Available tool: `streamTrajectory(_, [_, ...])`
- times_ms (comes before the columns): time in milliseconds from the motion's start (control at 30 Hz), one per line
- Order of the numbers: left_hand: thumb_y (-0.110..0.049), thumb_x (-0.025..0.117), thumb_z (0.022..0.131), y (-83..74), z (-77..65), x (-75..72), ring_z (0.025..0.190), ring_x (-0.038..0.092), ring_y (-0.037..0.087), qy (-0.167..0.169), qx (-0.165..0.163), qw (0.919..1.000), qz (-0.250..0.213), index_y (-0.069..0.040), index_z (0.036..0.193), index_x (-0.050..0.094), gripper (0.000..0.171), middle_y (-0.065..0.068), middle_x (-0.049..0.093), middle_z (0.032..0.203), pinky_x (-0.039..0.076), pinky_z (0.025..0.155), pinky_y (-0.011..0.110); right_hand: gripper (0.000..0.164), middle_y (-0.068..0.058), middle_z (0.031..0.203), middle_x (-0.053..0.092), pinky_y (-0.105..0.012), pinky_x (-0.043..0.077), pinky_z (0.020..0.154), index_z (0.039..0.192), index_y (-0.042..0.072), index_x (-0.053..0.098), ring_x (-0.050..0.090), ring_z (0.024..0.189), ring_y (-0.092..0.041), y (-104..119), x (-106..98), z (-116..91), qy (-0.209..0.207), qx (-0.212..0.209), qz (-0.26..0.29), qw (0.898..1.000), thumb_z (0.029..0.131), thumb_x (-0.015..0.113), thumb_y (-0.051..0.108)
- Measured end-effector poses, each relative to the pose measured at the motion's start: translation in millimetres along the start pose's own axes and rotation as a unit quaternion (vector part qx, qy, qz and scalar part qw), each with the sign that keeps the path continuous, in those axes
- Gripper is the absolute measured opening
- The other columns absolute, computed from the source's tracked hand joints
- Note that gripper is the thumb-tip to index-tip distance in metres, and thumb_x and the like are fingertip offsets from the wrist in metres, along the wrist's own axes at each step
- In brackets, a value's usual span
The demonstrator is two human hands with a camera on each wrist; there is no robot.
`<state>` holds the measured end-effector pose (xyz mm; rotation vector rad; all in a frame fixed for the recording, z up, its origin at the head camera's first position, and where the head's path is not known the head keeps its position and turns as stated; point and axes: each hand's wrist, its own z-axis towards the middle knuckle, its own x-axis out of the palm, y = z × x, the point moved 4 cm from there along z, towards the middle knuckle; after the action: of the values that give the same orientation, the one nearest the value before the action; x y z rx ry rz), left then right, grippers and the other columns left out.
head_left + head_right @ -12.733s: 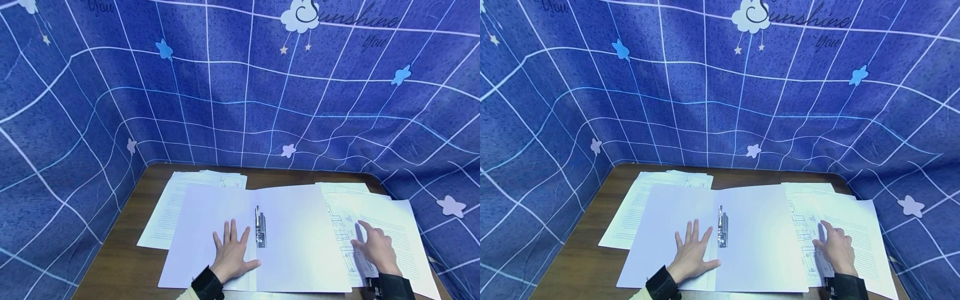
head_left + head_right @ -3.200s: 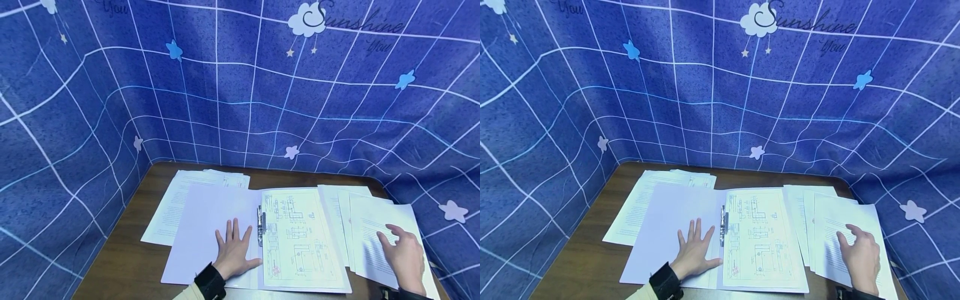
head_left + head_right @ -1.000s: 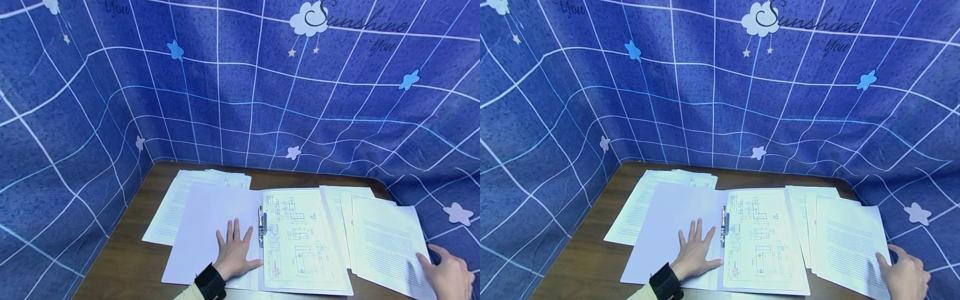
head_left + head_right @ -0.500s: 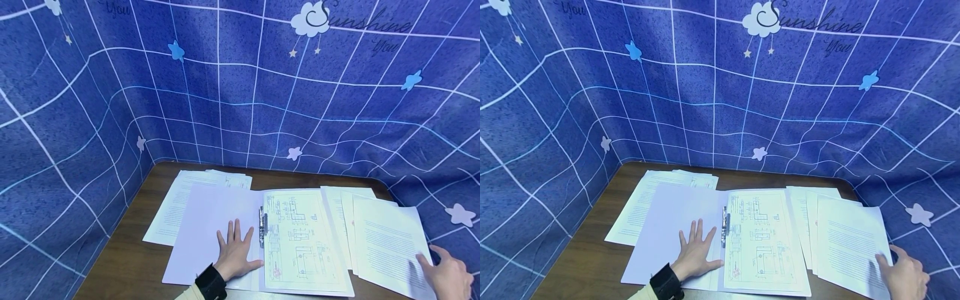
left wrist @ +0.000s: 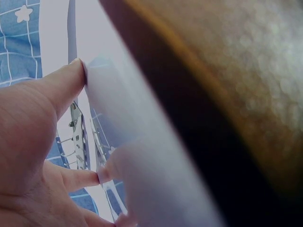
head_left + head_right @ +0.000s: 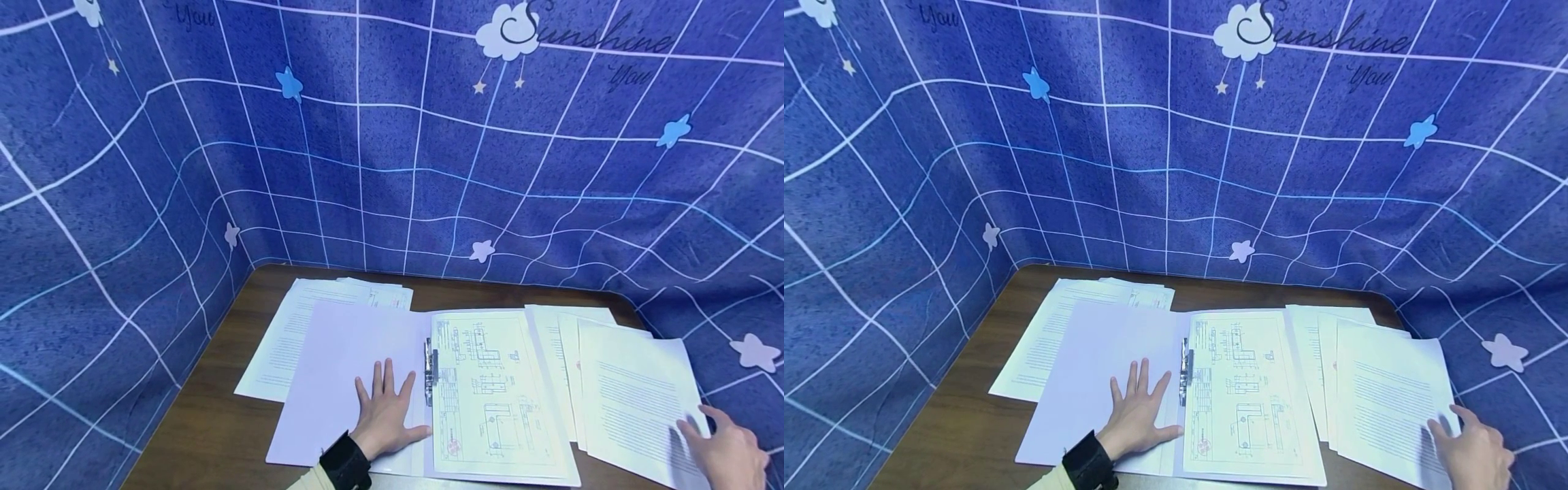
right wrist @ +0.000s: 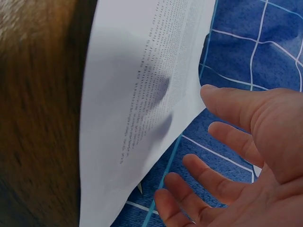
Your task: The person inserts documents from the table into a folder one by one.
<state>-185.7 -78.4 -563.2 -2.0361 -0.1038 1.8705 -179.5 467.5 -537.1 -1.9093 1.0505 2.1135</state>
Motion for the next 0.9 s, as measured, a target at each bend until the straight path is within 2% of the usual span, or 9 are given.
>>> streamTrajectory(333, [-0.074, 0.073, 0.077, -0.7, -0.2, -0.5, 0.15, 0.009, 0.058, 0.005, -0.003, 1.0, -0.002, -0.013, 0.156, 0.045, 0.104, 0.036, 0.015, 0.163, 0.004, 0.105, 0.086, 0.055, -0.052, 0.129, 0.038, -0.072, 0.025, 0.102, 0.135, -0.009, 0.043, 0.037, 0.116, -0.073, -2.3, 8.5, 1.7, 0.008, -0.008, -0.006, 1.0, 0.093, 0.065, 0.018])
streamTrajectory(500, [-0.075, 0.073, 0.076, -1.4, -0.9, -1.6, 0.151, 0.008, 0.057, 0.006, -0.005, 1.0, -0.002, -0.013, 0.156, 0.045, 0.104, 0.036, 0.015, 0.164, 0.004, 0.106, 0.086, 0.058, -0.048, 0.129, 0.037, -0.074, 0.03, 0.102, 0.139, -0.008, 0.04, 0.033, 0.12, -0.074, -5.0, 13.8, 1.7, 0.028, 0.023, -0.008, 0.999, 0.093, 0.064, 0.018])
streamTrajectory(700, [-0.074, 0.073, 0.076, -1.5, -1.6, -1.6, 0.151, 0.008, 0.056, 0.003, -0.006, 1.0, -0.004, -0.013, 0.156, 0.045, 0.104, 0.035, 0.015, 0.164, 0.004, 0.106, 0.085, 0.058, -0.047, 0.126, 0.042, -0.075, 0.03, 0.099, 0.138, -0.008, 0.042, 0.033, 0.119, -0.075, -5.7, 15.5, -0.8, 0.025, 0.006, 0.004, 1.0, 0.093, 0.066, 0.019])
streamTrajectory(900, [-0.074, 0.073, 0.076, -0.9, -0.6, 0.2, 0.151, 0.008, 0.057, 0.004, -0.006, 1.0, -0.003, -0.013, 0.156, 0.045, 0.104, 0.035, 0.014, 0.164, 0.004, 0.106, 0.086, 0.061, -0.048, 0.13, 0.038, -0.077, 0.031, 0.098, 0.141, -0.007, 0.041, 0.03, 0.121, -0.076, -12.6, 21.5, 3.8, 0.034, 0.016, 0.005, 0.999, 0.092, 0.067, 0.019])
